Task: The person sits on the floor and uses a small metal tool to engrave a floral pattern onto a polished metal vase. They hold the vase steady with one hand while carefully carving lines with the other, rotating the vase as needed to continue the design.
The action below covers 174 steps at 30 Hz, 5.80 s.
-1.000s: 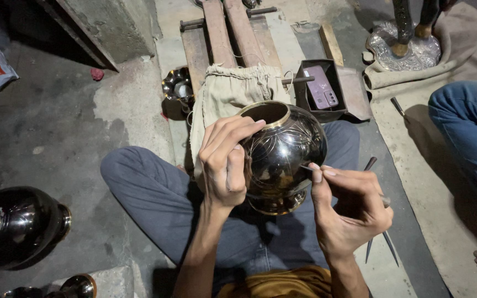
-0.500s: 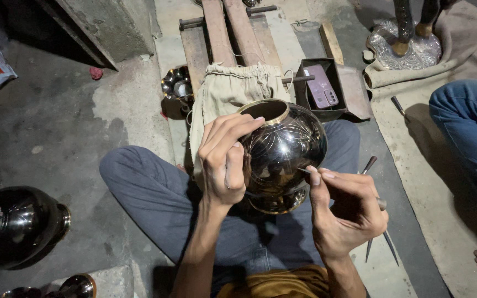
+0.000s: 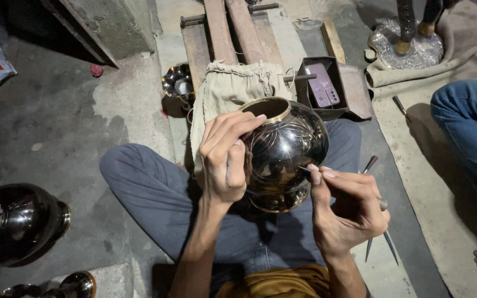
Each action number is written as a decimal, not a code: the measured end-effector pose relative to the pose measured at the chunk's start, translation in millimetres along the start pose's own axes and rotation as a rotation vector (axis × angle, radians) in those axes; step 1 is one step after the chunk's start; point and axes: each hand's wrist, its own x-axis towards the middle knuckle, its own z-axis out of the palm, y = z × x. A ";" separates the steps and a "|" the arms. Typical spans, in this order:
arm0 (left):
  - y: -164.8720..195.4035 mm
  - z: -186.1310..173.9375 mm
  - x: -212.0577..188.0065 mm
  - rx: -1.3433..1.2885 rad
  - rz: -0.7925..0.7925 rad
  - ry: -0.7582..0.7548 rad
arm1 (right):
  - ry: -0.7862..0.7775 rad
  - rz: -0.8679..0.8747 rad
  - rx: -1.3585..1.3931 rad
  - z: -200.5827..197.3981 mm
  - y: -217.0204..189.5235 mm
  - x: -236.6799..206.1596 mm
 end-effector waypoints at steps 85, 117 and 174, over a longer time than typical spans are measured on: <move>-16.8 16.5 8.2 -0.073 0.012 -0.070 | -0.653 -0.189 -0.081 4.1 -13.1 108.7; -27.0 13.9 8.1 -0.113 0.026 -0.097 | -0.826 -0.319 -0.033 7.0 5.1 129.5; -33.5 15.1 9.3 -0.160 0.002 -0.108 | -0.967 -0.471 -0.052 13.8 16.4 152.3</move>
